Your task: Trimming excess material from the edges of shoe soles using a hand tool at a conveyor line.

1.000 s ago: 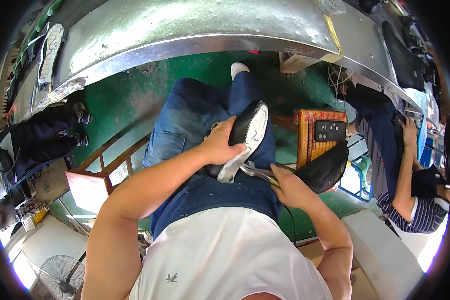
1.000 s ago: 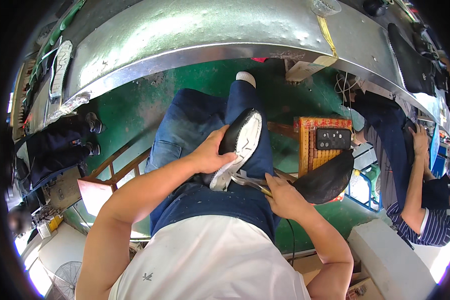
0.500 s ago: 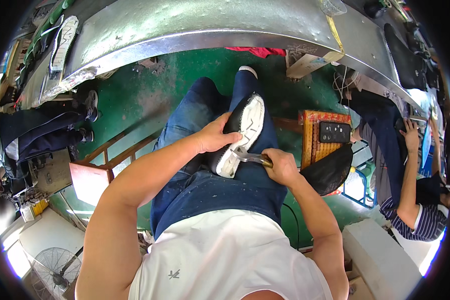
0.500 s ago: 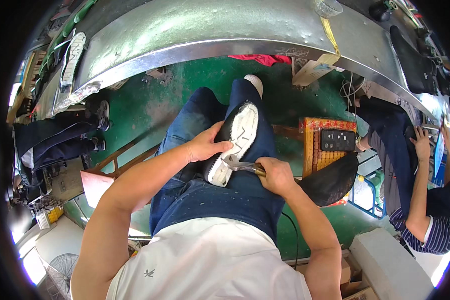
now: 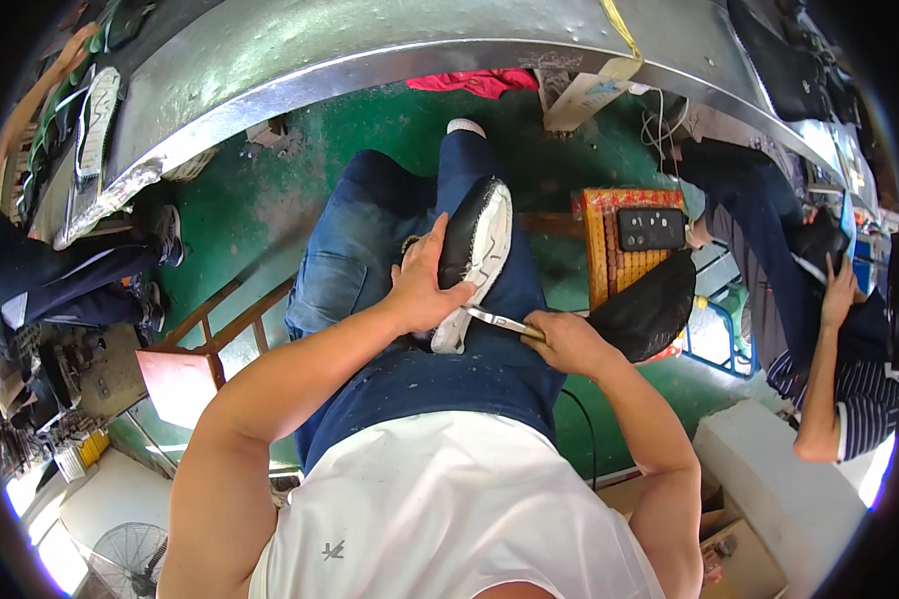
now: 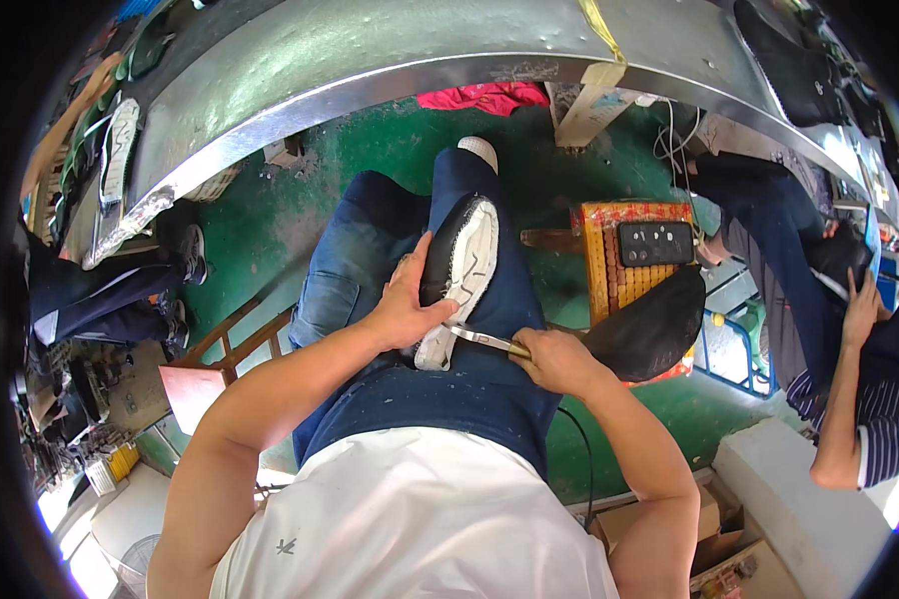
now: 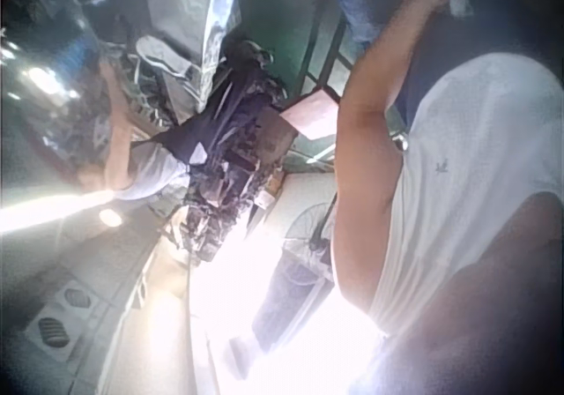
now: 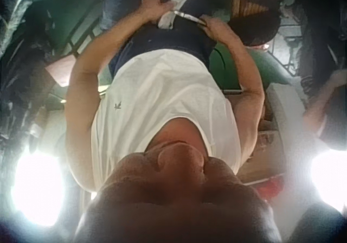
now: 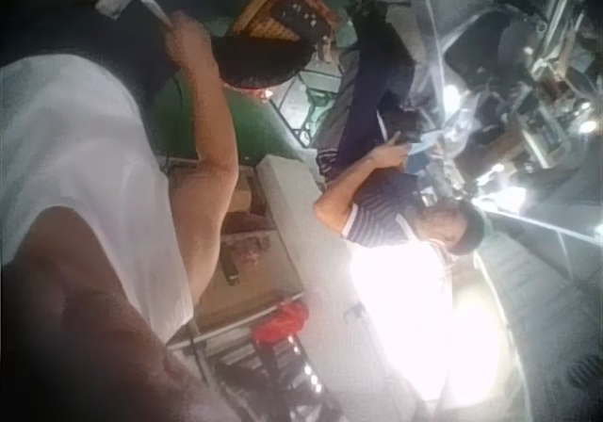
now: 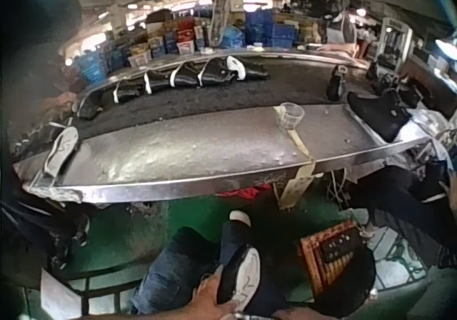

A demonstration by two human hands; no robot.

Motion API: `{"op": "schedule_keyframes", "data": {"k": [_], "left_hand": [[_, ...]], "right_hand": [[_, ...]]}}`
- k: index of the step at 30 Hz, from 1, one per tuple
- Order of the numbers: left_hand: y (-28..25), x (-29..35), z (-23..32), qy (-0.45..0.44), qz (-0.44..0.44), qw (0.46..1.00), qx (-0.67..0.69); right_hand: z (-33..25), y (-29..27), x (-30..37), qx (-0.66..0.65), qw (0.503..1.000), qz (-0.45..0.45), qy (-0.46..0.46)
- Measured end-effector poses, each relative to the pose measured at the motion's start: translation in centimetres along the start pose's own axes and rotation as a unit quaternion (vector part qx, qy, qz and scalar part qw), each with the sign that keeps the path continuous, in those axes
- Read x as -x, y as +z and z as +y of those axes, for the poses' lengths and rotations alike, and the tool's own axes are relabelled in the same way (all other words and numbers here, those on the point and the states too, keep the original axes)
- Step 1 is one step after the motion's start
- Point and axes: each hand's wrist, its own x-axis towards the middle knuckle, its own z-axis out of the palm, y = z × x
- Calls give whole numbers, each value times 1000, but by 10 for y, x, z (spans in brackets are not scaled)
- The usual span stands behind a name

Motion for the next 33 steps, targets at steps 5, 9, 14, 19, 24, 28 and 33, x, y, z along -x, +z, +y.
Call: {"op": "schedule_keyframes", "data": {"k": [5,9,14,19,24,28,33], "left_hand": [[-5,-10,-13,18,-10,997,74],[-13,-11,-11,9,-41,995,91],[-28,-25,-23,0,-156,943,292],[-36,-21,-20,-21,-174,923,342],[-35,-22,-18,-19,-182,915,358],[-40,-19,-16,-34,-189,907,375],[-37,-19,-20,-12,-177,910,374]], "right_hand": [[-25,-37,6,-86,990,-88,64],[-52,-16,-28,-27,993,96,56],[-41,-22,0,-94,991,67,65],[-59,-28,8,-44,997,-57,22],[-78,-24,2,75,996,-48,15],[-68,1,0,155,984,62,-63],[-64,0,-12,297,940,127,-113]]}}
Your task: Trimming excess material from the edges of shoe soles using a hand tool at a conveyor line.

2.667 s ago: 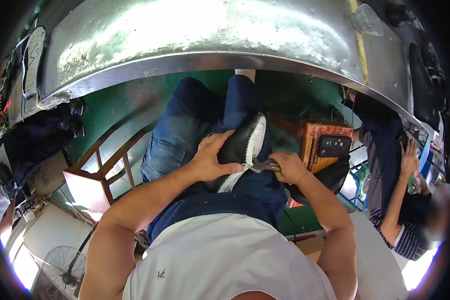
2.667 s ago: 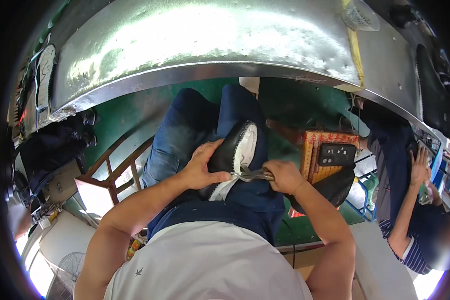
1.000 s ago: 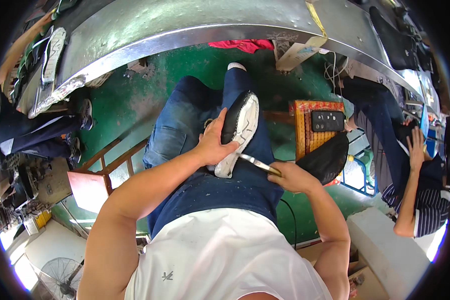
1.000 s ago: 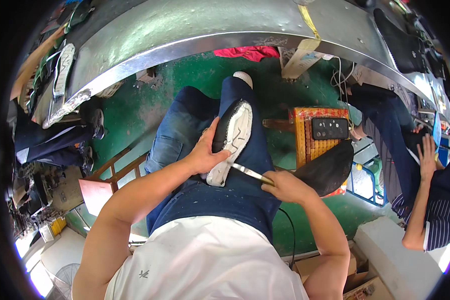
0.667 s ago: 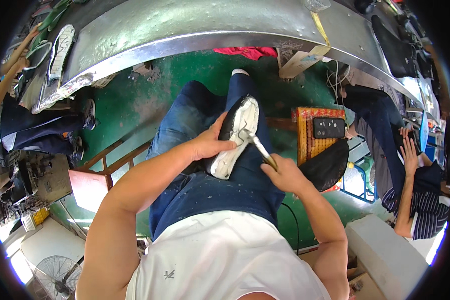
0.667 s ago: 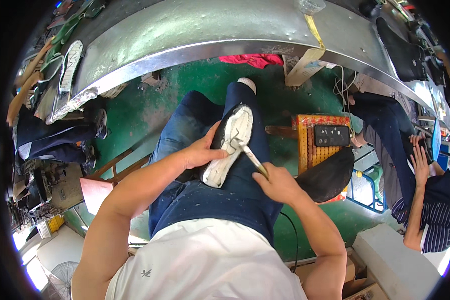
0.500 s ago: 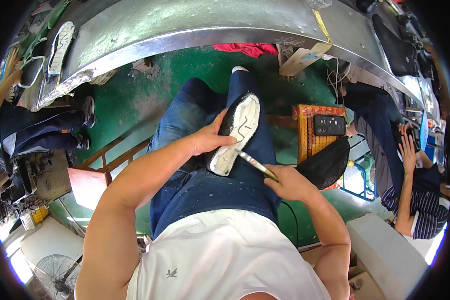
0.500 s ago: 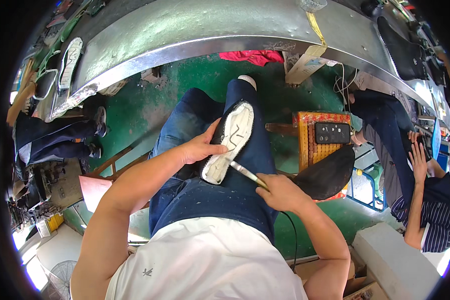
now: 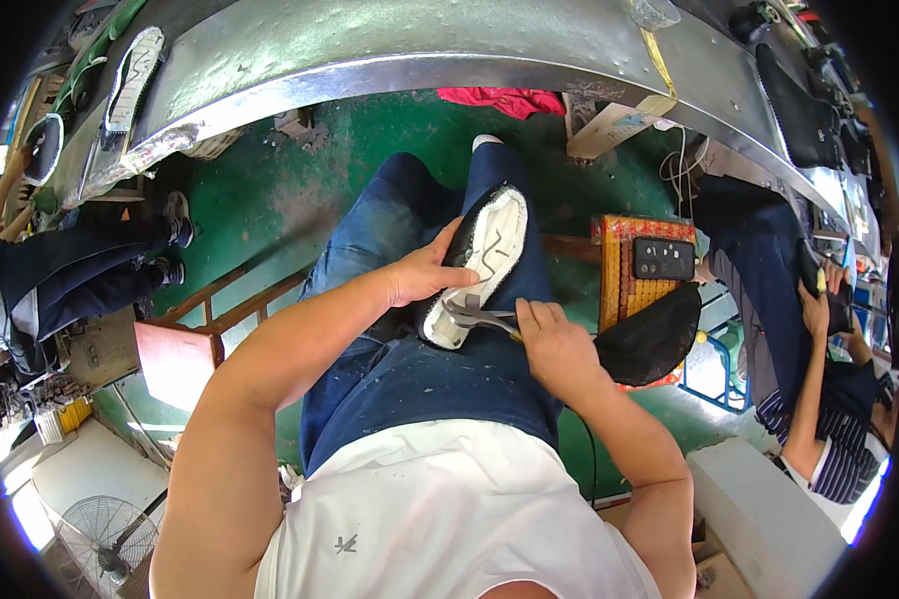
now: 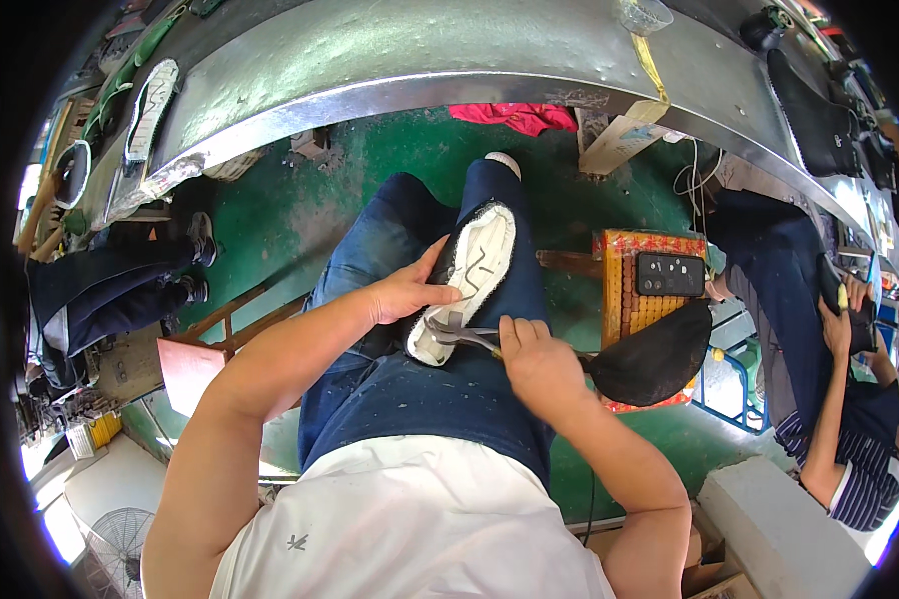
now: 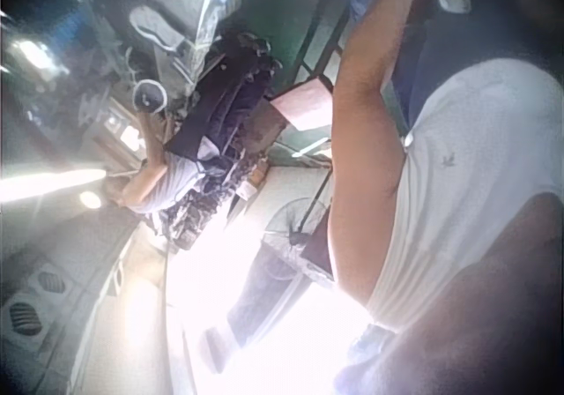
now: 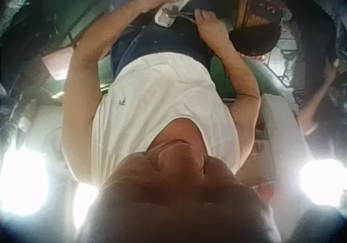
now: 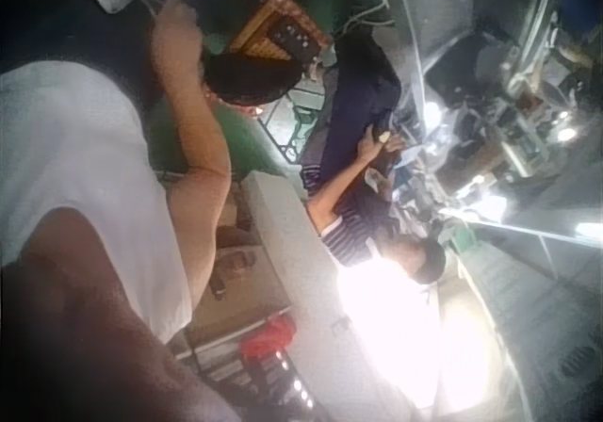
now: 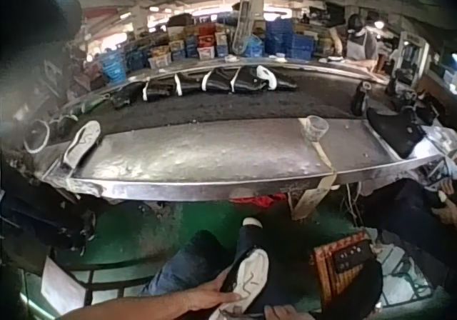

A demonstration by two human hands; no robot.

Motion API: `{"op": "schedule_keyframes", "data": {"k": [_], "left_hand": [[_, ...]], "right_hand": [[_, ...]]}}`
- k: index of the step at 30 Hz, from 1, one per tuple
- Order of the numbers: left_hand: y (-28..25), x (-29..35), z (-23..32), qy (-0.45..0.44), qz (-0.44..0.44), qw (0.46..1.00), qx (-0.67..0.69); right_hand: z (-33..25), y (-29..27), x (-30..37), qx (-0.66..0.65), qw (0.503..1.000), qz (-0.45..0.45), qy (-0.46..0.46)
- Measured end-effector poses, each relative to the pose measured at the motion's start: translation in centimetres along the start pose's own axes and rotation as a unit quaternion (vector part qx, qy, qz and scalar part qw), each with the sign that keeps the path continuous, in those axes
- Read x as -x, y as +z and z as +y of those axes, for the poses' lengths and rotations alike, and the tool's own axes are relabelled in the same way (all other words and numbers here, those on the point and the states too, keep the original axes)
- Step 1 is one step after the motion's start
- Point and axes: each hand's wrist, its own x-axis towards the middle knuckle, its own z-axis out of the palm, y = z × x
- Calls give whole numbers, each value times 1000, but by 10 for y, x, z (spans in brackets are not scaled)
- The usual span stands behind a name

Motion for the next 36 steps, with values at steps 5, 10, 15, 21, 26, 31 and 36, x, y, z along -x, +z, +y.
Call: {"op": "schedule_keyframes", "data": {"k": [5,10,15,21,26,31,36], "left_hand": [[-3,-4,-2,6,5,1000,-28],[0,-4,-4,4,-1,1000,12],[2,-8,-36,103,74,974,-186],[36,26,-54,80,194,902,-377],[29,43,-65,72,149,939,-302],[28,41,-52,69,147,947,-278],[21,51,-44,55,107,953,-279]], "right_hand": [[7,-9,-13,-48,999,-18,-6],[20,10,-15,-95,995,-22,-18],[-5,7,28,-142,988,-47,27],[2,18,36,-167,973,-107,116],[21,-3,37,-281,952,-118,33],[-7,-43,9,-441,881,-16,173],[1,1,-4,-271,953,-105,88]]}}
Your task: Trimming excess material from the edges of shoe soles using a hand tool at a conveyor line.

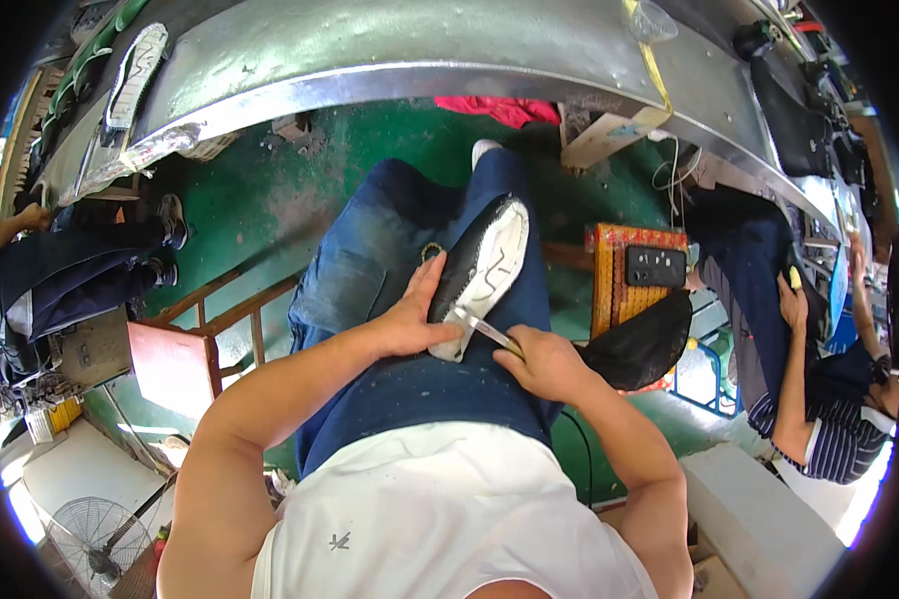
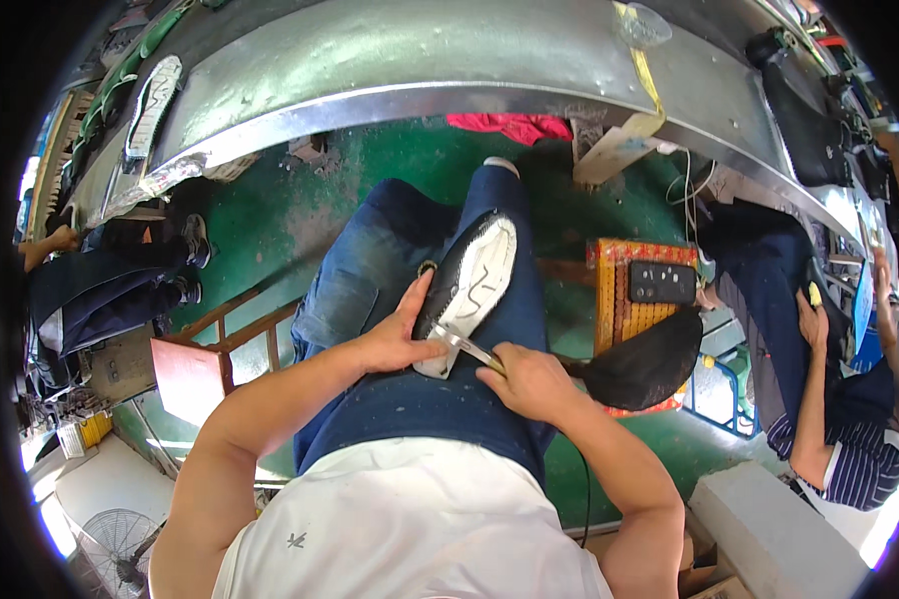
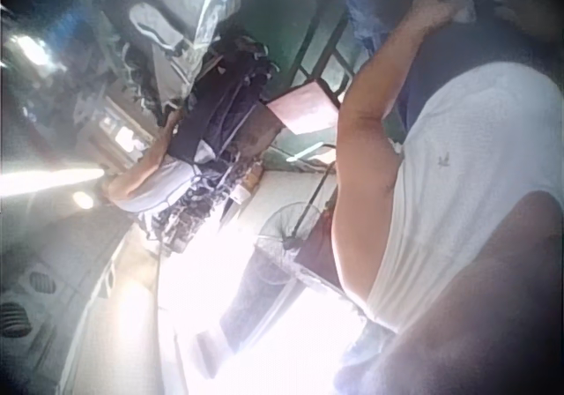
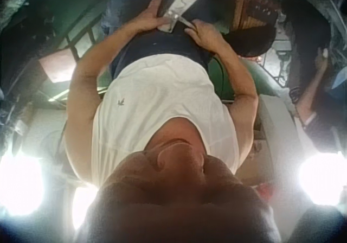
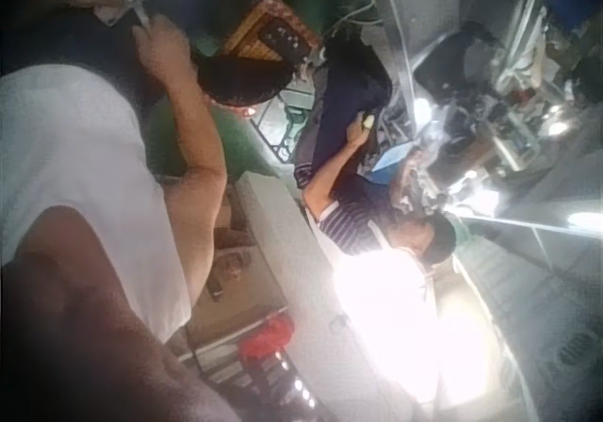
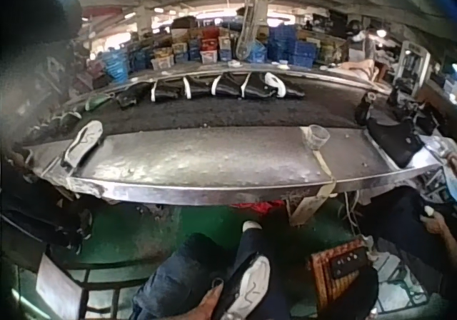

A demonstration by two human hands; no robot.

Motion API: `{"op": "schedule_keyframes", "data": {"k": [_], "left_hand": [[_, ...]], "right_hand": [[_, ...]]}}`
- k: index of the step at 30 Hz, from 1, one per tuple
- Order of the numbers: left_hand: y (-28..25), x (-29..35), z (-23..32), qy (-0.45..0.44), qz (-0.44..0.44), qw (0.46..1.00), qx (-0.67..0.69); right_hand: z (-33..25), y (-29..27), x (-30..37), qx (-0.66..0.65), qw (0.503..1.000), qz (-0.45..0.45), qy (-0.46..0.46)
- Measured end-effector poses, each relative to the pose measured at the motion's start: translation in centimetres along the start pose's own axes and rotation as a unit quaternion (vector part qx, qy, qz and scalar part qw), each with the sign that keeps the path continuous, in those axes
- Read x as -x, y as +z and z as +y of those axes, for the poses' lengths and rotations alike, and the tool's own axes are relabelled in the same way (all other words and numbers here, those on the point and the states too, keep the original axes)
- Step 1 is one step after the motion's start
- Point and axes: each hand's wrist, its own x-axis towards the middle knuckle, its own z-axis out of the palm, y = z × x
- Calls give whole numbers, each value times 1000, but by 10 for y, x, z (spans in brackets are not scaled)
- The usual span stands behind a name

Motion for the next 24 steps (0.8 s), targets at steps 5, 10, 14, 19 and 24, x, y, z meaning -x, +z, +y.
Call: {"op": "schedule_keyframes", "data": {"k": [5,10,14,19,24], "left_hand": [[-12,-17,20,16,53,983,-173],[-9,-70,36,-117,106,965,210],[8,-74,38,-80,134,972,175],[9,-83,22,-35,181,980,77],[7,-84,40,-28,196,980,8]], "right_hand": [[15,-36,15,-96,994,-1,54],[10,-71,-11,-171,984,5,56],[12,-88,-31,-116,989,-63,59],[28,-24,-41,-263,958,27,113],[22,28,-40,-384,906,112,141]]}}
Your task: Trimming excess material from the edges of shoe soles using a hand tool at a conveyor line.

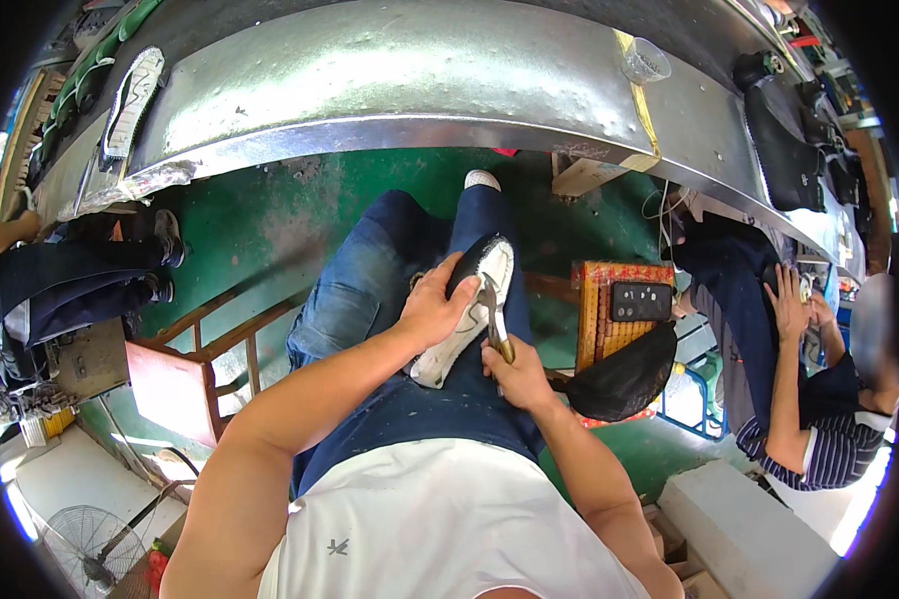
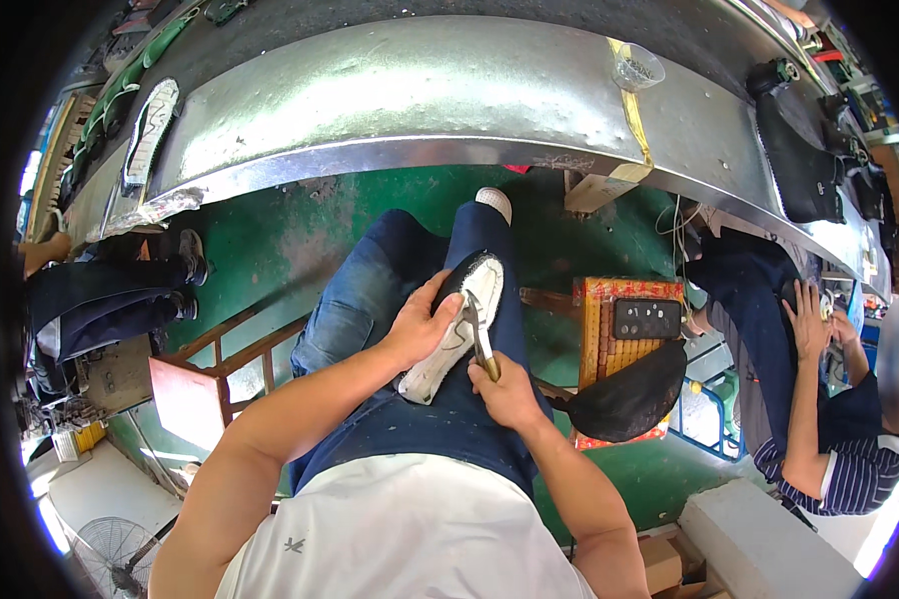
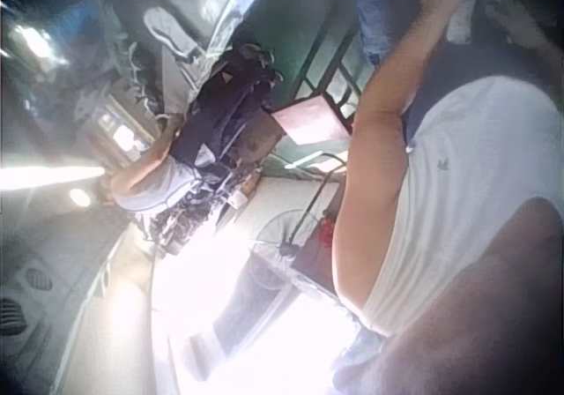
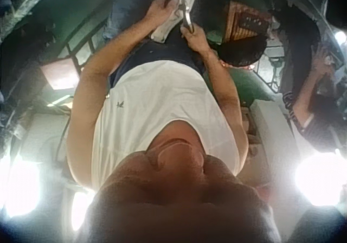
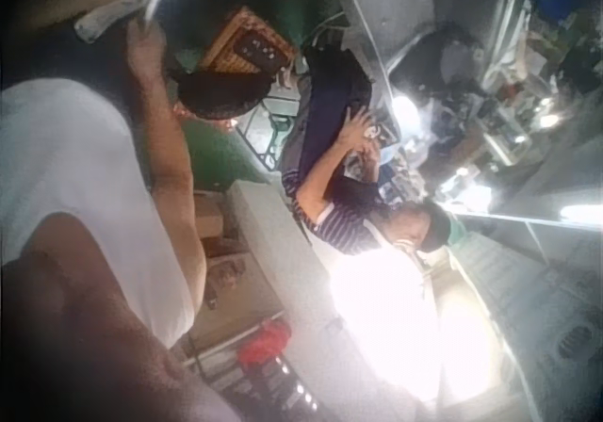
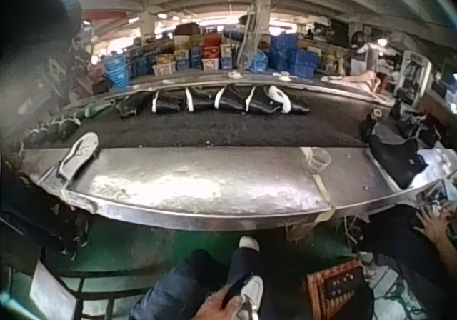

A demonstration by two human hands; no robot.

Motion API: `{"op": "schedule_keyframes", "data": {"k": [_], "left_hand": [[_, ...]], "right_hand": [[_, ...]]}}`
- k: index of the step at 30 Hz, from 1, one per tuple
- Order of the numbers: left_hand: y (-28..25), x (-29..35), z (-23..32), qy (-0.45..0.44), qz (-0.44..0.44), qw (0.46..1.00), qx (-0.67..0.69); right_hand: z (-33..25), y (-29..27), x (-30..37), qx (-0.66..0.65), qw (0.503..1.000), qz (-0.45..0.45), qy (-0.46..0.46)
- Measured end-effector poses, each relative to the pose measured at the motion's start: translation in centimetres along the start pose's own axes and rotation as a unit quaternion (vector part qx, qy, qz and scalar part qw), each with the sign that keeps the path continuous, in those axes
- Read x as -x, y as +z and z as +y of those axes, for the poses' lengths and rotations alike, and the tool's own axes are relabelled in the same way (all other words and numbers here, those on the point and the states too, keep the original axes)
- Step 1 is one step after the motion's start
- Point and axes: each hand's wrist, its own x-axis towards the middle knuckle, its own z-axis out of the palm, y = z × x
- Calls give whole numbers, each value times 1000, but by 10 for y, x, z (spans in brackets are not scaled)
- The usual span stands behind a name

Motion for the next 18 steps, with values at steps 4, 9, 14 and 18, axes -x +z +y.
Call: {"op": "schedule_keyframes", "data": {"k": [4,9,14,18], "left_hand": [[5,4,3,13,-12,999,-29],[12,-2,-7,-41,5,999,-17],[8,-1,16,-73,-37,996,-33],[12,-2,7,-81,-38,996,-19]], "right_hand": [[27,-52,-10,-360,884,-256,156],[31,-95,-10,-285,895,-310,147],[-52,-97,14,-27,993,-102,52],[-62,-64,-27,203,978,-38,-14]]}}
